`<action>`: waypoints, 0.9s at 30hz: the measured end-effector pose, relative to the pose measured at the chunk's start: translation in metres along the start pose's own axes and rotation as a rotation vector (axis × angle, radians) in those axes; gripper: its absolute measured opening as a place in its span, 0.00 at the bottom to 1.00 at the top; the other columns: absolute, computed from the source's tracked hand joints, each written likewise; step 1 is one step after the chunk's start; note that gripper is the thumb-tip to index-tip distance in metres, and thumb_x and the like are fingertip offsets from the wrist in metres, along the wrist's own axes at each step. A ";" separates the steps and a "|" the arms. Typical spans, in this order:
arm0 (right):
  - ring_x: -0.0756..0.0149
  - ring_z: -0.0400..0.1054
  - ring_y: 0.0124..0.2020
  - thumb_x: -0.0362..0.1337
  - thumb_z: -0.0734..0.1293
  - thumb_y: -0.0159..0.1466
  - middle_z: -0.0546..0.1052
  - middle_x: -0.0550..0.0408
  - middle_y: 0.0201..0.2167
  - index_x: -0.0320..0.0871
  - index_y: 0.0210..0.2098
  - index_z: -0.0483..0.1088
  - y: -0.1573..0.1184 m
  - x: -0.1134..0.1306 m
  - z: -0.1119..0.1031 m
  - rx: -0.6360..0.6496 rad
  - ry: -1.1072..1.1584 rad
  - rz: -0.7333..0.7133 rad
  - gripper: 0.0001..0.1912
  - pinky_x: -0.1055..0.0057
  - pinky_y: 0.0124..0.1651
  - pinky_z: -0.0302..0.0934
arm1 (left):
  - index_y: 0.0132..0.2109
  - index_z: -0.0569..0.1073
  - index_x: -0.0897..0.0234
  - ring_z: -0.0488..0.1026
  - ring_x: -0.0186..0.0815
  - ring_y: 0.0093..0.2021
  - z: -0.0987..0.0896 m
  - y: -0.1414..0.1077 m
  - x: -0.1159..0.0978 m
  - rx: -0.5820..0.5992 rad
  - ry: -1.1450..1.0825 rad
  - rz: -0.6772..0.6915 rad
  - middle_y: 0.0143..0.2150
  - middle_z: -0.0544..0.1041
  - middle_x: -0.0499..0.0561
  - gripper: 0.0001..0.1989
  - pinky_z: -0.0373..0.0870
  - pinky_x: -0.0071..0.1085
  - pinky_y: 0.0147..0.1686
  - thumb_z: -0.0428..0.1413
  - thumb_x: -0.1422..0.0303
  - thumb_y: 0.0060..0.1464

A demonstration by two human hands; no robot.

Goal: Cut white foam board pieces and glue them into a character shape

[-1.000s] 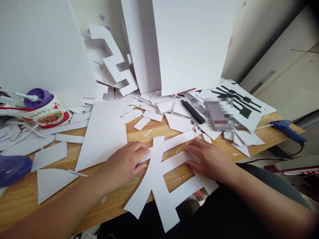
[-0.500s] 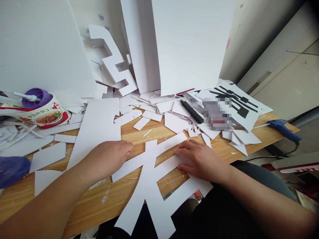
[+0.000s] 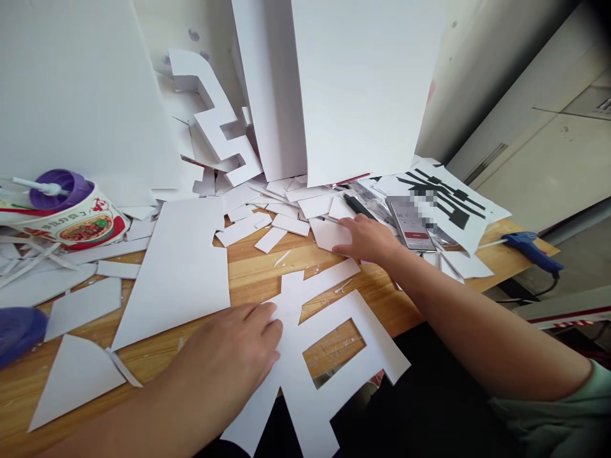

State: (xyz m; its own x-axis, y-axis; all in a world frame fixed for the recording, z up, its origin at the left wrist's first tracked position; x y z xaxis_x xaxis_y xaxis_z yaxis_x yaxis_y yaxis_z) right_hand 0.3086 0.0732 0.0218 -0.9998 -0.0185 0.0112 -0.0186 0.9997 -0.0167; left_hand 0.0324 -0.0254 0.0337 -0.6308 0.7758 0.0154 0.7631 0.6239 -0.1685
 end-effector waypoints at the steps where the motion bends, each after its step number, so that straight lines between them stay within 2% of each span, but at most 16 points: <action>1: 0.48 0.69 0.46 0.55 0.67 0.57 0.71 0.41 0.46 0.44 0.56 0.65 0.002 -0.001 -0.001 0.000 -0.006 0.001 0.33 0.58 0.45 0.63 | 0.46 0.77 0.63 0.75 0.51 0.48 0.002 0.001 -0.001 0.042 0.000 -0.006 0.53 0.76 0.61 0.12 0.73 0.47 0.46 0.53 0.71 0.56; 4: 0.49 0.67 0.49 0.52 0.70 0.57 0.71 0.43 0.46 0.44 0.56 0.66 0.009 -0.009 -0.005 -0.021 -0.006 -0.007 0.32 0.60 0.48 0.61 | 0.47 0.77 0.63 0.74 0.53 0.52 0.002 0.004 -0.003 0.123 0.002 -0.023 0.56 0.75 0.63 0.13 0.73 0.50 0.49 0.54 0.69 0.56; 7: 0.51 0.67 0.49 0.48 0.70 0.59 0.70 0.43 0.48 0.43 0.55 0.67 0.015 -0.019 -0.010 -0.070 0.000 0.004 0.28 0.60 0.50 0.61 | 0.47 0.78 0.66 0.74 0.54 0.53 -0.003 0.007 -0.006 0.141 -0.004 -0.016 0.55 0.75 0.65 0.13 0.73 0.51 0.51 0.54 0.69 0.57; 10: 0.48 0.64 0.52 0.44 0.69 0.60 0.67 0.41 0.51 0.41 0.57 0.66 0.011 -0.024 -0.014 -0.134 -0.015 0.053 0.27 0.56 0.53 0.60 | 0.46 0.78 0.68 0.73 0.56 0.54 -0.004 0.005 -0.007 0.139 -0.004 -0.004 0.56 0.74 0.68 0.14 0.72 0.53 0.51 0.53 0.69 0.58; 12: 0.44 0.61 0.55 0.41 0.69 0.61 0.65 0.39 0.54 0.41 0.59 0.64 0.000 -0.023 -0.018 -0.212 -0.026 0.035 0.28 0.53 0.54 0.59 | 0.46 0.78 0.69 0.72 0.58 0.55 -0.001 0.003 -0.005 0.130 -0.005 -0.002 0.56 0.74 0.69 0.14 0.71 0.54 0.51 0.53 0.69 0.57; 13: 0.45 0.61 0.55 0.40 0.68 0.61 0.65 0.40 0.54 0.42 0.58 0.65 -0.008 -0.022 -0.019 -0.251 -0.006 -0.018 0.26 0.53 0.54 0.59 | 0.46 0.79 0.69 0.72 0.59 0.55 0.001 0.002 -0.004 0.121 -0.010 -0.001 0.56 0.73 0.70 0.14 0.71 0.55 0.51 0.54 0.69 0.56; 15: 0.50 0.63 0.53 0.39 0.67 0.63 0.67 0.43 0.52 0.43 0.54 0.69 -0.027 -0.016 -0.019 -0.266 0.109 -0.225 0.20 0.55 0.53 0.61 | 0.46 0.79 0.69 0.73 0.60 0.54 0.006 0.001 -0.002 0.097 -0.046 0.000 0.55 0.74 0.70 0.14 0.71 0.55 0.51 0.55 0.70 0.55; 17: 0.55 0.66 0.50 0.39 0.66 0.64 0.70 0.47 0.49 0.46 0.50 0.72 -0.046 -0.008 -0.013 -0.128 0.287 -0.485 0.15 0.59 0.51 0.64 | 0.45 0.79 0.68 0.72 0.60 0.54 0.009 0.001 -0.001 0.070 -0.109 -0.022 0.54 0.75 0.70 0.13 0.71 0.55 0.50 0.55 0.70 0.53; 19: 0.58 0.68 0.48 0.37 0.65 0.64 0.72 0.48 0.48 0.47 0.48 0.73 -0.060 -0.002 -0.006 -0.026 0.375 -0.632 0.12 0.59 0.51 0.65 | 0.44 0.79 0.67 0.72 0.60 0.55 0.011 0.001 -0.001 0.062 -0.166 -0.050 0.54 0.75 0.69 0.13 0.71 0.55 0.50 0.55 0.72 0.52; 23: 0.57 0.67 0.53 0.36 0.65 0.65 0.72 0.47 0.52 0.48 0.48 0.73 -0.075 0.015 0.005 -0.004 0.388 -0.703 0.12 0.57 0.54 0.64 | 0.48 0.77 0.65 0.70 0.59 0.57 0.010 0.001 -0.003 0.135 -0.143 -0.053 0.58 0.72 0.68 0.20 0.70 0.54 0.51 0.54 0.77 0.48; 27: 0.54 0.63 0.58 0.40 0.67 0.64 0.69 0.47 0.56 0.48 0.52 0.71 -0.089 0.038 0.006 0.031 0.429 -0.817 0.16 0.56 0.58 0.62 | 0.54 0.74 0.63 0.67 0.58 0.60 0.008 0.003 -0.005 0.220 -0.065 -0.041 0.62 0.68 0.66 0.24 0.68 0.54 0.53 0.52 0.77 0.49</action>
State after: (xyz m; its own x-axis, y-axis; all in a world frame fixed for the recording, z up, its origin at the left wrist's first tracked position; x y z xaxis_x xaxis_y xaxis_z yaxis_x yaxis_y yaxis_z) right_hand 0.2725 -0.0166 0.0176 -0.5860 -0.7042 0.4010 -0.7234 0.6775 0.1326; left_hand 0.0363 -0.0283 0.0251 -0.6736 0.7383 -0.0359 0.6925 0.6134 -0.3798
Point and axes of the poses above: each hand's wrist, its own y-axis towards the middle knuckle, its own z-axis out of the palm, x = y × z, the point moved 2 cm from there along y, towards the middle knuckle
